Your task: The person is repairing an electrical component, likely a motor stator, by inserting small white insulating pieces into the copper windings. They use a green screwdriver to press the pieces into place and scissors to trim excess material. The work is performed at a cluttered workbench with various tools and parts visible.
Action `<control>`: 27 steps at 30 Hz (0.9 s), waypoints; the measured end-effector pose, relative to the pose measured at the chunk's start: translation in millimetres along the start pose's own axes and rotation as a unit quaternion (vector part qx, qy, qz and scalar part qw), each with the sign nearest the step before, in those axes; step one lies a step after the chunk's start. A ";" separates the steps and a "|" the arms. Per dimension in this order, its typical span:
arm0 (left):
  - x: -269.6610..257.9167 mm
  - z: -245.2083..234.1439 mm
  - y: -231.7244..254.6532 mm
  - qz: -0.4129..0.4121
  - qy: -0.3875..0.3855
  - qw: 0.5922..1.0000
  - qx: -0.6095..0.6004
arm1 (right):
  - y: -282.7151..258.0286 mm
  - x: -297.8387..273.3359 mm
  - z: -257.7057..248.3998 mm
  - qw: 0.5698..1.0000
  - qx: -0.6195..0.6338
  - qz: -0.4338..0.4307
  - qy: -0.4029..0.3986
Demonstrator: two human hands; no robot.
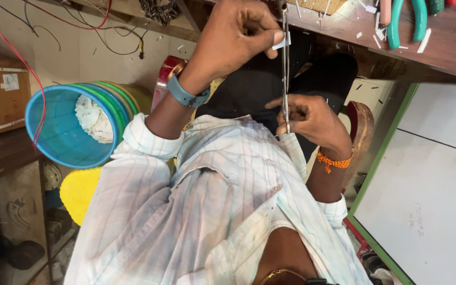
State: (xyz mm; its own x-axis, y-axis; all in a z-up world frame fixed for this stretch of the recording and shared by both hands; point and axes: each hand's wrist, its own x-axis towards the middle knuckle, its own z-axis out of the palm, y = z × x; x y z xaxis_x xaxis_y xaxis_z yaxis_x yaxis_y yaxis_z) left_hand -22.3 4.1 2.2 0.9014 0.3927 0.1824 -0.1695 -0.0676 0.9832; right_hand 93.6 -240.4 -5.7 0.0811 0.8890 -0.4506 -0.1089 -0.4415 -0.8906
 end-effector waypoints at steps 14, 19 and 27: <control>-0.2 -2.0 -18.1 -0.030 -0.020 0.999 -0.033 | 1.8 1.6 -7.0 0.999 -0.025 0.020 -0.015; -1.2 -4.1 -20.1 -0.049 -0.010 0.999 -0.015 | 1.1 2.2 -4.2 0.998 -0.053 0.025 0.006; 2.3 -4.6 -23.6 -0.037 -0.023 0.999 -0.008 | 1.4 3.6 -2.9 0.998 -0.049 0.042 0.011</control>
State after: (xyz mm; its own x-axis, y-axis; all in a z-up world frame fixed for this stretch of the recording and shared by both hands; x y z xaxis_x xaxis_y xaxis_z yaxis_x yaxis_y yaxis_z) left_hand -18.1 10.9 -20.6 0.9291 0.3533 0.1091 -0.1074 -0.0245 0.9939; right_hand 96.7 -238.3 -8.7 0.0977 0.8458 -0.5245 -0.0195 -0.5253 -0.8507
